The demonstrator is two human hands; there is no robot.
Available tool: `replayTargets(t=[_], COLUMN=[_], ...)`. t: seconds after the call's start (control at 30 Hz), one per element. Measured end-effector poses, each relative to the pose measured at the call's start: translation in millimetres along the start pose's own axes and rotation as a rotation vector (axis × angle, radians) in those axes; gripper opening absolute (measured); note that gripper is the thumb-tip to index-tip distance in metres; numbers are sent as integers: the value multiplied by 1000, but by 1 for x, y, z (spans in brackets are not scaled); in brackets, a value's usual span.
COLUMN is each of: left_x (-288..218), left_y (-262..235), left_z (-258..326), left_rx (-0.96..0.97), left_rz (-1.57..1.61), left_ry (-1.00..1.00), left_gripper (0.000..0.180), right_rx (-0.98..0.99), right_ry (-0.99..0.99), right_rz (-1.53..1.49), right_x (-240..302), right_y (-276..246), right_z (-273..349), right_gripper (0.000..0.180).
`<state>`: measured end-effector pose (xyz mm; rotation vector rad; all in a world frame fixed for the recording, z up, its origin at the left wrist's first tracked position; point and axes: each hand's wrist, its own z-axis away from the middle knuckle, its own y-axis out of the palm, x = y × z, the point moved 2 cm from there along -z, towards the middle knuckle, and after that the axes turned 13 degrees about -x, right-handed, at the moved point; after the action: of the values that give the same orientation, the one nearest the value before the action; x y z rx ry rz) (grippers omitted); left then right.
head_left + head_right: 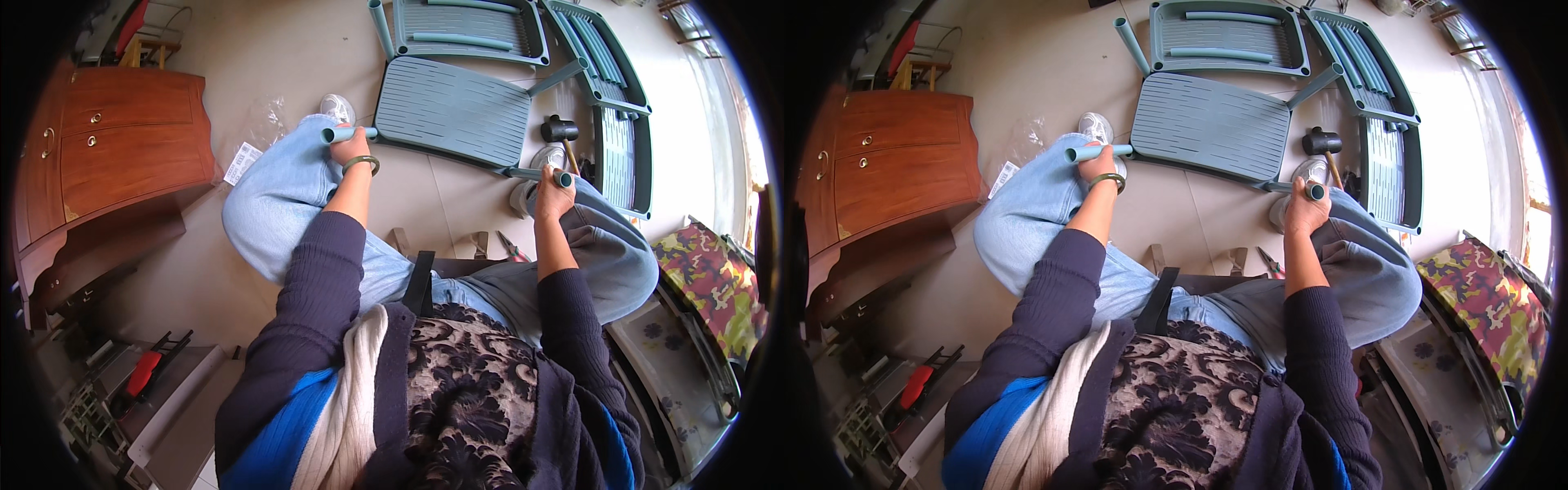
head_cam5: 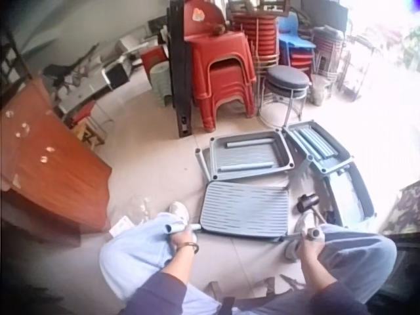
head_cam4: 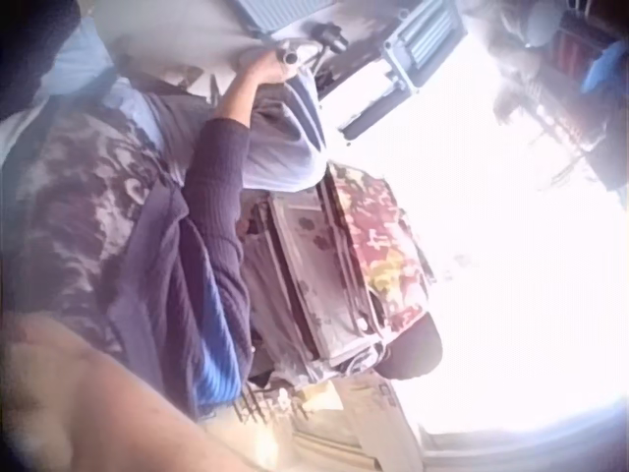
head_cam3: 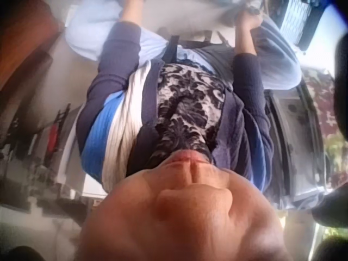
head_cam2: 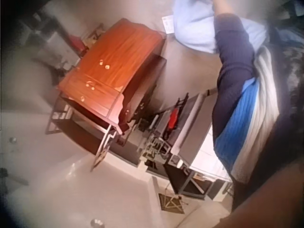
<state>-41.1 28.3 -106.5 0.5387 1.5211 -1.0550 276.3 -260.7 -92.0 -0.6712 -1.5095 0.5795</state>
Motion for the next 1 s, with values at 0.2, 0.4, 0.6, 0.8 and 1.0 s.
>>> replayTargets(t=[0.2,0.4,0.6,0.8,1.0], left_x=[11,10,10,27,12], left_y=[13,13,12,3,-9], left_z=[-11,-9,-6,-10,-13], left_rx=[18,64,127,224,142], left_rz=[-129,-176,-196,-123,-192], left_ry=[69,48,129,170,368], left_gripper=[32,32,28,24,41], right_rx=[41,46,63,125,105], right_ry=[-65,-78,-62,-9,-430], right_rz=[38,60,38,-11,136], right_x=[1,10,11,13,94], right_y=[-8,-9,-11,-19,-68], right_z=[-3,-2,-3,-3,2], right_gripper=[33,31,31,37,35])
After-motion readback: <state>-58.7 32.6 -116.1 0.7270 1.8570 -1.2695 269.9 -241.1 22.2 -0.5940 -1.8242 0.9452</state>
